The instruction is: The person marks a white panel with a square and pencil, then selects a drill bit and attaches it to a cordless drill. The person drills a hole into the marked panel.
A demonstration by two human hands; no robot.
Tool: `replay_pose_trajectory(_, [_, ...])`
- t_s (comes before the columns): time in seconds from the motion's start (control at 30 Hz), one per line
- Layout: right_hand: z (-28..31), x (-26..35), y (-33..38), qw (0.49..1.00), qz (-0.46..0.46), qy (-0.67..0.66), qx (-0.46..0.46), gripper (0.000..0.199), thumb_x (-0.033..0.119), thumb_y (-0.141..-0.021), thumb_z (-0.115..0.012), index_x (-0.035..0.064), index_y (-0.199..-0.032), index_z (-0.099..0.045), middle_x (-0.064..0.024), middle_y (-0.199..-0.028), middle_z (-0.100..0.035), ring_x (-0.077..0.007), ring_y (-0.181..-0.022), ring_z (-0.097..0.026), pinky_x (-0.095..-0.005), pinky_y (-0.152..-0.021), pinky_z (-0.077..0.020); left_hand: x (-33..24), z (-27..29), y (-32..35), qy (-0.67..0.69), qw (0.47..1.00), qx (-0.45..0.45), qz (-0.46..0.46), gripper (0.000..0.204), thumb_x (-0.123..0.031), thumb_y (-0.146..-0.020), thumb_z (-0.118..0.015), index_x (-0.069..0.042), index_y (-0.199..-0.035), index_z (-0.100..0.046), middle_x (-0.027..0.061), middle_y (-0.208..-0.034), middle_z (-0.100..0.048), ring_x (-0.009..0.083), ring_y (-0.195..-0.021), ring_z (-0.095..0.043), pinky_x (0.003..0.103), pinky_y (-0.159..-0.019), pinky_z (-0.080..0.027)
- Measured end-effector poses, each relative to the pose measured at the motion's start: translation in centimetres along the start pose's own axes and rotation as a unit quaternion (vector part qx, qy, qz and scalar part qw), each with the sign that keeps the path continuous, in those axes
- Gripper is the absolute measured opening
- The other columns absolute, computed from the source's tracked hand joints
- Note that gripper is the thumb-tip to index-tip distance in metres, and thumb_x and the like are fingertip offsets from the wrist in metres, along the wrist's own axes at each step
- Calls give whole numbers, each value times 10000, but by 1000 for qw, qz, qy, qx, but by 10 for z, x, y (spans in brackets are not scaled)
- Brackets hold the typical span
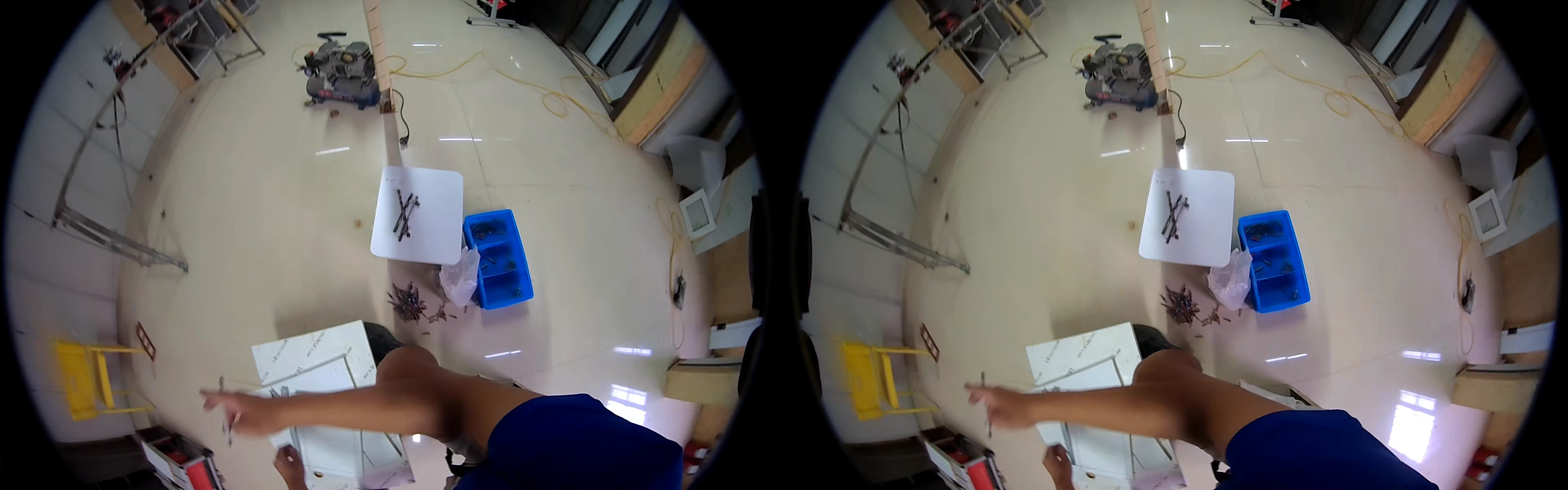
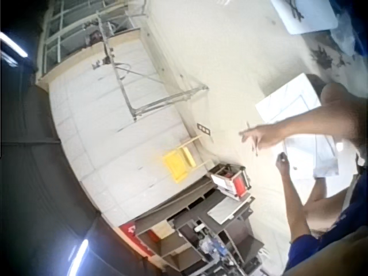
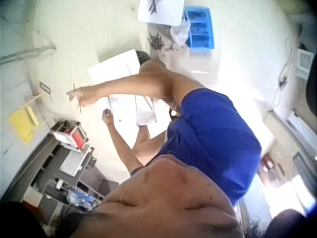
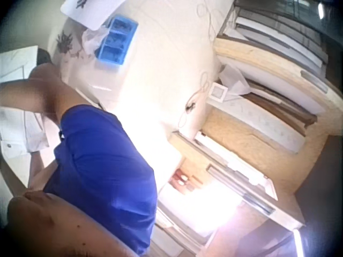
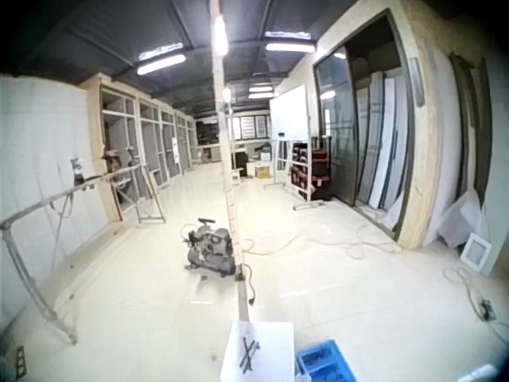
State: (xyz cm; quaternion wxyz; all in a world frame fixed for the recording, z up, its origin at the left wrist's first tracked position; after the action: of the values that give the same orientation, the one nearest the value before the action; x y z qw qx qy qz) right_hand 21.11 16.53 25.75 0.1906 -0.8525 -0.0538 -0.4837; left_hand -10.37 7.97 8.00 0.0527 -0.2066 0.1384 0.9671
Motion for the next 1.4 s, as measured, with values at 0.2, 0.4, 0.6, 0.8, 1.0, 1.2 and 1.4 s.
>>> replay_pose_trajectory(0.2, [234, 83, 105, 981, -11, -98, -167, 622, -18, -902, -541, 39, -1483, -326, -173, -1395, -495, -324, -1004, -685, -429, -867, -595, -13, 110, 233, -61, 977, -197, 61, 275, -149, -965, -554, 105, -1012, -648, 267, -978, -661, 384, -865, -641, 449, -817, -531])
replay_pose_trajectory(0.4, [432, 51, 279, 753, -341, 437, -356, 251, 121, -832, -561, 0, -1003, -698, -201, -812, -701, -306, -701, -723, -402, -697, -602, -16, 37, 372, 145, 853, -254, 432, 675, -618, -912, -490, -126, -1371, -545, 196, -1370, -555, 376, -1231, -531, 507, -1036, -415])
replay_pose_trajectory(0.6, [499, 24, 294, 632, -292, 607, -383, 218, 150, -815, -599, 18, -938, -723, -202, -923, -713, -358, -802, -701, -414, -812, -568, -91, 30, 302, 167, 868, -265, 385, 663, -600, -919, -481, -105, -1355, -550, 203, -1350, -562, 370, -1204, -542, 505, -1016, -429])
replay_pose_trajectory(0.8, [516, 27, 288, 598, -221, 645, -421, 261, 190, -826, -571, 42, -967, -734, -197, -956, -713, -384, -917, -674, -452, -888, -534, -96, 38, 286, 171, 866, -271, 385, 651, -581, -927, -473, -84, -1339, -554, 209, -1331, -568, 364, -1177, -554, 503, -996, -443])
replay_pose_trajectory(1.0, [512, 52, 276, 635, -215, 626, -398, 248, 196, -817, -599, 30, -945, -731, -197, -955, -714, -379, -908, -675, -445, -873, -539, -95, 44, 284, 172, 857, -277, 399, 641, -563, -934, -464, -63, -1323, -558, 216, -1311, -574, 358, -1150, -566, 500, -975, -457])
replay_pose_trajectory(1.2, [513, 62, 232, 664, -183, 606, -399, 200, 128, -809, -611, 42, -954, -718, -180, -968, -706, -353, -926, -663, -432, -855, -540, -94, 44, 285, 180, 848, -287, 408, 631, -545, -942, -455, -41, -1307, -563, 223, -1291, -581, 352, -1123, -577, 498, -955, -471])
replay_pose_trajectory(1.4, [514, 56, 189, 464, -262, 842, -78, 151, 125, -820, -646, 122, -960, -703, -101, -1067, -620, -293, -1107, -563, -409, -894, -500, -90, 42, 308, 189, 824, -304, 438, 623, -526, -949, -446, -20, -1291, -567, 229, -1272, -587, 346, -1096, -589, 496, -935, -485])
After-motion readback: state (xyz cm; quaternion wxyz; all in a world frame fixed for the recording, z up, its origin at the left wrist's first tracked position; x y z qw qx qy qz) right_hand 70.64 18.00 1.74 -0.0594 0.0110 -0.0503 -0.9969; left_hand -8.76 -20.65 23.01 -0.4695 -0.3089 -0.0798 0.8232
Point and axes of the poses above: each hand's wrist, its own y-axis away from the middle knuckle, its own z-axis out of the back of the hand, x = y × z, the point moved 1 cm from there along -y, towards the middle knuckle
